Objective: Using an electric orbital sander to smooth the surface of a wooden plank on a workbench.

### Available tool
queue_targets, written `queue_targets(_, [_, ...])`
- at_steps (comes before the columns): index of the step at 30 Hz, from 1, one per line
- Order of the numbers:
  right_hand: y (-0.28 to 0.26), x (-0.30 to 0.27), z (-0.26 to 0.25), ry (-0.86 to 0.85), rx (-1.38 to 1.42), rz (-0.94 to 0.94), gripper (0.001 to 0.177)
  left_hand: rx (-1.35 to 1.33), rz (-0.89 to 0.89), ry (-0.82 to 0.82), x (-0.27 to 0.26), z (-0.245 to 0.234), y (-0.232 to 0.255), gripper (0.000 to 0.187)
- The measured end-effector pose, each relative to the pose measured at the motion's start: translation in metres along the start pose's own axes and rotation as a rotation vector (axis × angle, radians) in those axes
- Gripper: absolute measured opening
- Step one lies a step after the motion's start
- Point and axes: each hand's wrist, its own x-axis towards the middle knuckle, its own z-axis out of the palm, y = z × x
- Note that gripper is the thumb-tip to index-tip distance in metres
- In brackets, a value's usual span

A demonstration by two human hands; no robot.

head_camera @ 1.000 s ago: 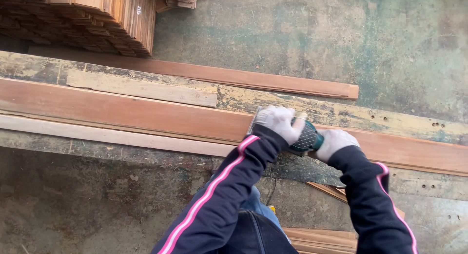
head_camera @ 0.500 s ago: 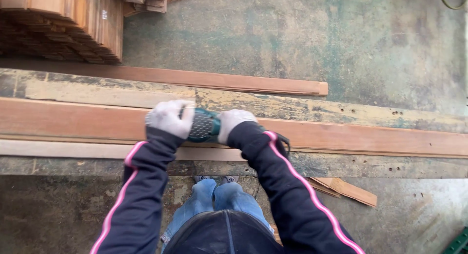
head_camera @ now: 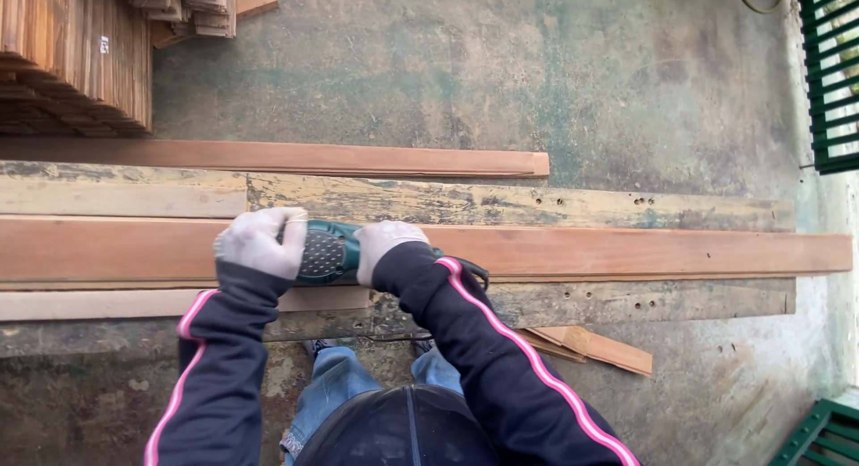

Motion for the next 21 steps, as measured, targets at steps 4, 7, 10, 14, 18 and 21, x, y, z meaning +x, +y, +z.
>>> queue_targets(4, [0.072, -0.034, -0.017, -0.068, -0.048, 0.097, 0.03, -0.108, 0.012, -0.022, -0.001, 0.05, 0.072, 0.029])
queue_targets(7, [0.129, -0.057, -0.025, -0.081, -0.083, 0.136, 0.028, -0.151, 0.023, 0.01, -0.005, 0.09, 0.125, 0.031])
queue_targets(10, [0.187, -0.078, -0.026, -0.055, -0.118, 0.18, 0.028, -0.173, 0.047, 0.028, -0.01, 0.132, 0.173, 0.037])
queue_targets(14, [0.263, -0.104, -0.028, -0.042, -0.181, 0.287, 0.038, -0.225, 0.054, -0.024, -0.013, 0.187, 0.239, 0.045])
queue_targets(18, [0.348, -0.121, -0.018, -0.062, -0.246, 0.327, 0.041, -0.269, 0.04, -0.039, -0.021, 0.209, 0.297, 0.044])
queue_targets(21, [0.387, -0.133, -0.016, -0.03, -0.232, 0.359, 0.044, -0.309, 0.047, -0.008, -0.028, 0.234, 0.325, 0.044])
